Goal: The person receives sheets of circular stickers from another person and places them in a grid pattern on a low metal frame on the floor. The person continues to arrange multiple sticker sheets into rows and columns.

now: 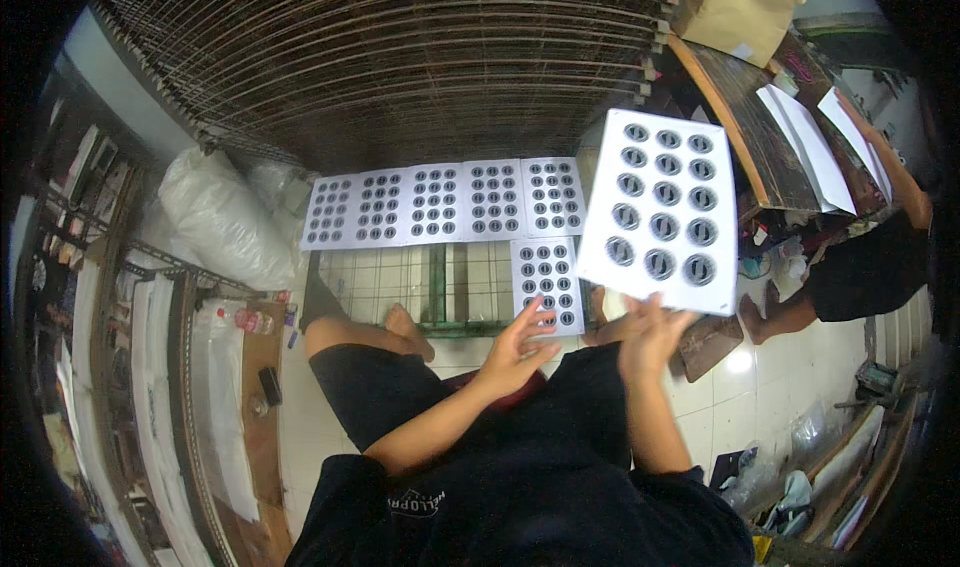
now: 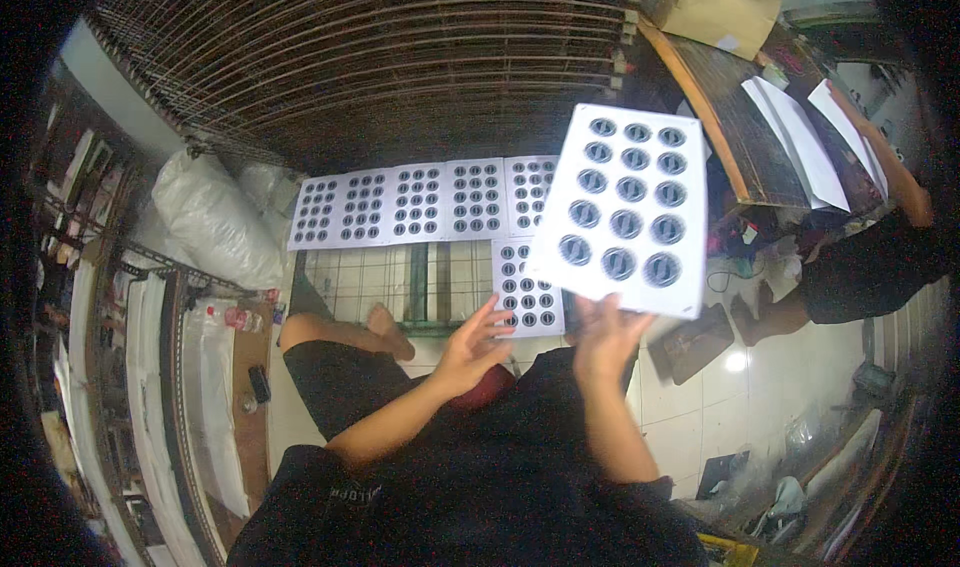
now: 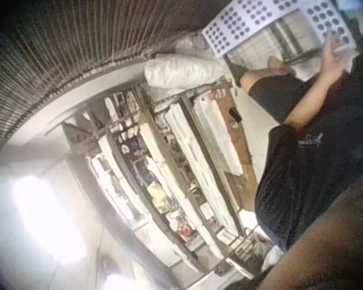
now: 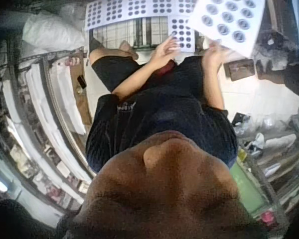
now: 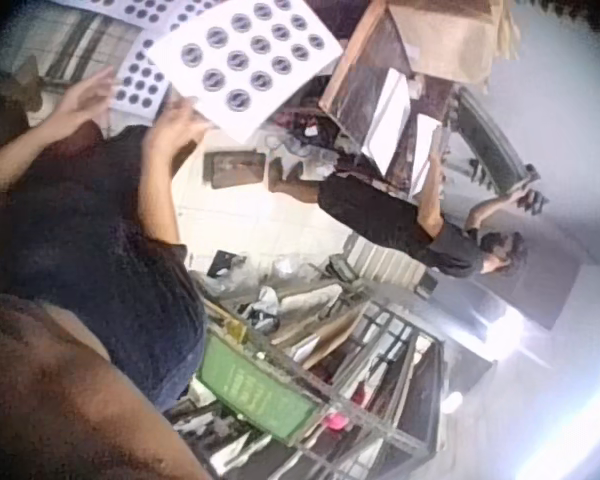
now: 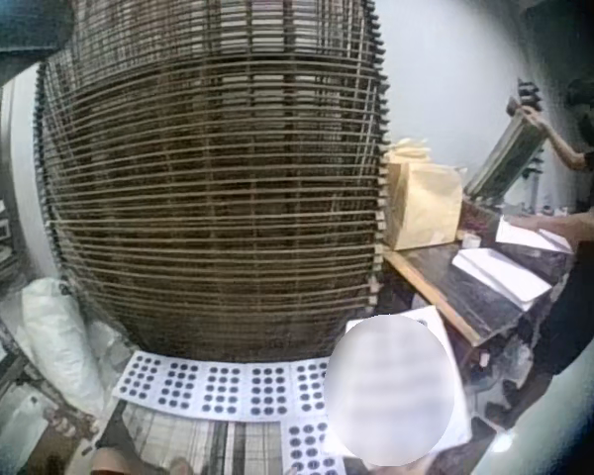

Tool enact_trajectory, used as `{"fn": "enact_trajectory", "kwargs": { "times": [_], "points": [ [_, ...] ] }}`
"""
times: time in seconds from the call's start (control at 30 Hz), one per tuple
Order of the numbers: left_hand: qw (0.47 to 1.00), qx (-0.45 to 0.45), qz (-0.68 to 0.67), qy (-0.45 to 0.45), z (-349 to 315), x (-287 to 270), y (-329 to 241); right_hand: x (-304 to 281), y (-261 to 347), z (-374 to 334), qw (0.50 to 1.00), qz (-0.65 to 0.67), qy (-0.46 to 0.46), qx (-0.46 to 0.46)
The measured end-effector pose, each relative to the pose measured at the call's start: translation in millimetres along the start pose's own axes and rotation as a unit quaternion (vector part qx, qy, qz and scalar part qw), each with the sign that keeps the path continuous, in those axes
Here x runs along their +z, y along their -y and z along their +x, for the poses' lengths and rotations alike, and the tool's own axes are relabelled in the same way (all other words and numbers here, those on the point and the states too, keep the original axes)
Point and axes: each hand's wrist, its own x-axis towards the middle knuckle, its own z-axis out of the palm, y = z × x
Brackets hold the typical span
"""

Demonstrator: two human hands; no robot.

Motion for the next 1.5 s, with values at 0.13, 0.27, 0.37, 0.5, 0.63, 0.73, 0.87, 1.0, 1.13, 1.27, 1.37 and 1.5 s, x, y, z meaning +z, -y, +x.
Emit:
{"fn": "enact_trajectory", "kwargs": {
  "times": [0.13,0.27,0.37,0.5,0.63,0.73,0.87,1.0,1.13,1.27,1.37,1.5],
  "points": [
    [0.990,0.039,-0.095,-0.093,15.1,14.4,3.6,5.2,-62.1,-40.2,0.998,0.010,0.033,0.060],
    [0.981,0.036,-0.078,-0.174,16.3,3.9,14.3,12.0,-98.0,-54.7,0.994,-0.018,0.069,0.078],
    [0.965,0.015,-0.131,-0.226,17.4,-6.3,26.5,6.0,-123.2,-58.5,0.979,-0.111,0.167,0.046],
    [0.917,-0.065,-0.244,-0.308,22.7,-57.4,55.4,-32.3,-126.3,-41.6,0.806,-0.437,0.395,-0.057],
    [0.853,-0.112,-0.269,-0.434,26.0,-117.3,121.7,-82.6,-82.9,-5.4,0.653,-0.617,0.378,-0.224],
    [0.826,-0.128,-0.270,-0.478,28.2,-150.8,183.9,-126.2,-60.1,25.1,0.744,-0.611,0.241,-0.120],
    [0.812,-0.139,-0.284,-0.491,36.9,-168.0,229.2,-164.6,-72.2,24.4,0.715,-0.659,0.153,-0.175],
    [0.786,-0.158,-0.349,-0.485,33.0,-192.3,287.0,-157.2,-78.0,29.9,0.694,-0.680,0.152,-0.180],
    [0.738,-0.184,-0.358,-0.542,40.4,-196.6,332.5,-165.8,-83.4,38.6,0.687,-0.688,0.157,-0.176],
    [0.699,-0.232,-0.415,-0.534,34.9,-203.2,365.3,-168.5,-81.7,39.3,0.685,-0.699,0.150,-0.141],
    [0.721,-0.251,-0.343,-0.547,24.4,-205.5,404.2,-160.6,-79.8,41.1,0.679,-0.701,0.172,-0.137],
    [0.711,-0.257,-0.357,-0.548,46.9,-186.5,374.8,-168.3,-80.8,40.6,0.665,-0.719,0.152,-0.130]
  ]
}}
